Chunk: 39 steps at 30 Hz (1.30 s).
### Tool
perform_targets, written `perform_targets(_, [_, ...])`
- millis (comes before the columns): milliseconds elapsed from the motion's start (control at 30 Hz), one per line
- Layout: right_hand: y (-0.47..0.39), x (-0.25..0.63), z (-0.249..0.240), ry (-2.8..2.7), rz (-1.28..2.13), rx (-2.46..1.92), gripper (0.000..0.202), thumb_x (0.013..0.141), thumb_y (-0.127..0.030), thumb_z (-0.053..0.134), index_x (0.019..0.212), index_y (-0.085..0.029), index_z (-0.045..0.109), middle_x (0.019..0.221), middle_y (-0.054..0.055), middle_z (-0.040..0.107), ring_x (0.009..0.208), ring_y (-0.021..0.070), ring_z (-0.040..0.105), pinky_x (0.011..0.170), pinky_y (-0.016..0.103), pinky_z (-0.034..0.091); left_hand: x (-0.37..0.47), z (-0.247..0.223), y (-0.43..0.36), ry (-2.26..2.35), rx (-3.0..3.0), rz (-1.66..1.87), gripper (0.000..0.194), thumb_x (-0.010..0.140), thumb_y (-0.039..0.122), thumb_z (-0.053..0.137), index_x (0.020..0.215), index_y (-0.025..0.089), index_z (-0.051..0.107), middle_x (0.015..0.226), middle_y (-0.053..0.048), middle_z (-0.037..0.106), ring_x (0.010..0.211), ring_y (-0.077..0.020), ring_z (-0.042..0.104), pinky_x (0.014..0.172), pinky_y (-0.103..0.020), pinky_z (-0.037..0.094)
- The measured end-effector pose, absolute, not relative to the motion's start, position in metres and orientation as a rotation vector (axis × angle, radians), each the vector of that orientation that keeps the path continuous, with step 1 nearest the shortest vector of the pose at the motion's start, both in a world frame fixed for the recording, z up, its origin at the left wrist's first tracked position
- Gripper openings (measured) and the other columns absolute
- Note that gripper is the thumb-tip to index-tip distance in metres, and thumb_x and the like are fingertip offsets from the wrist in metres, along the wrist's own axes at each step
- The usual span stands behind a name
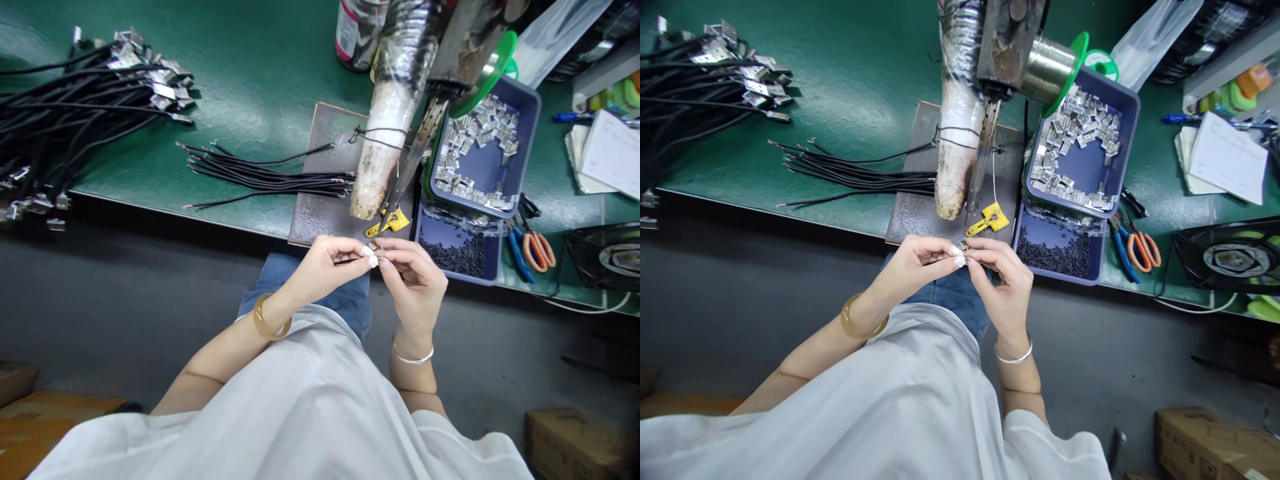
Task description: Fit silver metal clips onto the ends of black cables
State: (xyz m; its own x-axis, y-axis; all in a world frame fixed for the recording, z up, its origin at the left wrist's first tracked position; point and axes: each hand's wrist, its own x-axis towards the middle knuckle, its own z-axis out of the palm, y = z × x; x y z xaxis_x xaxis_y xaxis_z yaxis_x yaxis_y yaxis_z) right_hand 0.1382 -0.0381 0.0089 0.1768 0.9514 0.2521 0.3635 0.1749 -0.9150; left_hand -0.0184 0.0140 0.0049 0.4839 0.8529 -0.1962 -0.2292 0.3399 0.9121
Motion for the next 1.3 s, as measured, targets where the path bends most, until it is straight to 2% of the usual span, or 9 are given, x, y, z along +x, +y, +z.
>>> perform_targets(200, [-0.035, 0.144, 0.004, -1.346, 0.846, -1.338, 0.003, 0.089, -0.024, 0.07, 0.088, -0.025, 0.073, 0.106, 0.004, 0.075, 0.093, 0.0176, 0.073, 0.078, 0.033, 0.064, -0.02, 0.005, 0.016, 0.757, 1.048, 0.807, 0.012, 0.073, 0.024, 0.081, 0.072, 0.012, 0.077, 0.074, -0.004, 0.071, 0.067, -0.0115, 0.061, 0.063, -0.022, 0.049])
perform_targets(333, [-0.035, 0.144, 0.002, -1.308, 0.784, -1.359, 0.004, 0.09, -0.025, 0.07, 0.091, -0.025, 0.073, 0.107, 0.004, 0.075, 0.096, 0.0181, 0.073, 0.08, 0.033, 0.064, -0.019, 0.005, 0.016, 0.778, 1.002, 0.836, 0.011, 0.074, 0.024, 0.079, 0.073, 0.013, 0.075, 0.074, -0.004, 0.072, 0.067, -0.0116, 0.062, 0.066, -0.022, 0.052])
perform_targets(467, [-0.037, 0.14, 0.004, -1.371, 0.743, -1.402, 0.004, 0.089, -0.026, 0.07, 0.092, -0.026, 0.073, 0.109, 0.005, 0.074, 0.099, 0.0187, 0.073, 0.081, 0.034, 0.064, -0.017, 0.005, 0.014, 0.814, 1.082, 0.866, 0.013, 0.077, 0.023, 0.074, 0.07, 0.013, 0.069, 0.067, -0.001, 0.065, 0.061, -0.0092, 0.056, 0.06, -0.02, 0.046])
perform_targets(733, [-0.036, 0.136, 0.007, -1.402, 0.65, -1.425, 0.007, 0.089, -0.021, 0.069, 0.091, -0.026, 0.073, 0.109, 0.004, 0.074, 0.099, 0.0201, 0.073, 0.086, 0.038, 0.063, -0.018, -0.002, 0.007, 0.943, 1.625, 0.998, 0.012, 0.087, 0.018, 0.063, 0.077, 0.016, 0.068, 0.069, -0.001, 0.06, 0.061, -0.0101, 0.048, 0.057, -0.023, 0.038])
perform_targets(867, [-0.038, 0.133, 0.006, -1.378, 0.661, -1.413, 0.005, 0.089, -0.022, 0.069, 0.087, -0.026, 0.072, 0.109, 0.004, 0.074, 0.098, 0.0211, 0.073, 0.084, 0.039, 0.063, -0.019, 0.0, 0.004, 0.854, 1.383, 0.911, 0.017, 0.091, 0.029, 0.064, 0.078, 0.017, 0.063, 0.067, 0.0, 0.058, 0.057, -0.0096, 0.046, 0.054, -0.023, 0.036])
perform_targets(1000, [-0.039, 0.13, 0.006, -1.425, 0.516, -1.385, 0.012, 0.088, -0.017, 0.07, 0.092, -0.028, 0.073, 0.108, 0.003, 0.075, 0.099, 0.0215, 0.073, 0.092, 0.043, 0.061, -0.017, 0.006, 0.006, 0.726, 0.983, 0.818, 0.026, 0.085, 0.038, 0.071, 0.076, 0.016, 0.059, 0.056, 0.004, 0.051, 0.05, -0.0077, 0.044, 0.05, -0.021, 0.034])
perform_targets(1200, [-0.042, 0.13, 0.002, -1.429, 0.17, -1.283, 0.022, 0.094, -0.01, 0.058, 0.106, -0.024, 0.071, 0.105, 0.004, 0.077, 0.095, 0.0194, 0.075, 0.082, 0.038, 0.064, -0.013, 0.007, 0.011, 0.8, 0.904, 0.897, 0.014, 0.076, 0.023, 0.072, 0.071, 0.013, 0.064, 0.059, 0.003, 0.055, 0.051, -0.0048, 0.043, 0.051, -0.018, 0.034])
perform_targets(1300, [-0.044, 0.129, -0.002, -1.523, 0.018, -1.208, 0.024, 0.089, -0.006, 0.065, 0.106, -0.022, 0.07, 0.104, 0.003, 0.078, 0.091, 0.0167, 0.076, 0.076, 0.03, 0.064, -0.013, 0.007, 0.013, 0.807, 0.926, 0.917, 0.011, 0.074, 0.018, 0.07, 0.069, 0.013, 0.062, 0.056, 0.005, 0.05, 0.05, -0.0036, 0.037, 0.049, -0.017, 0.028])
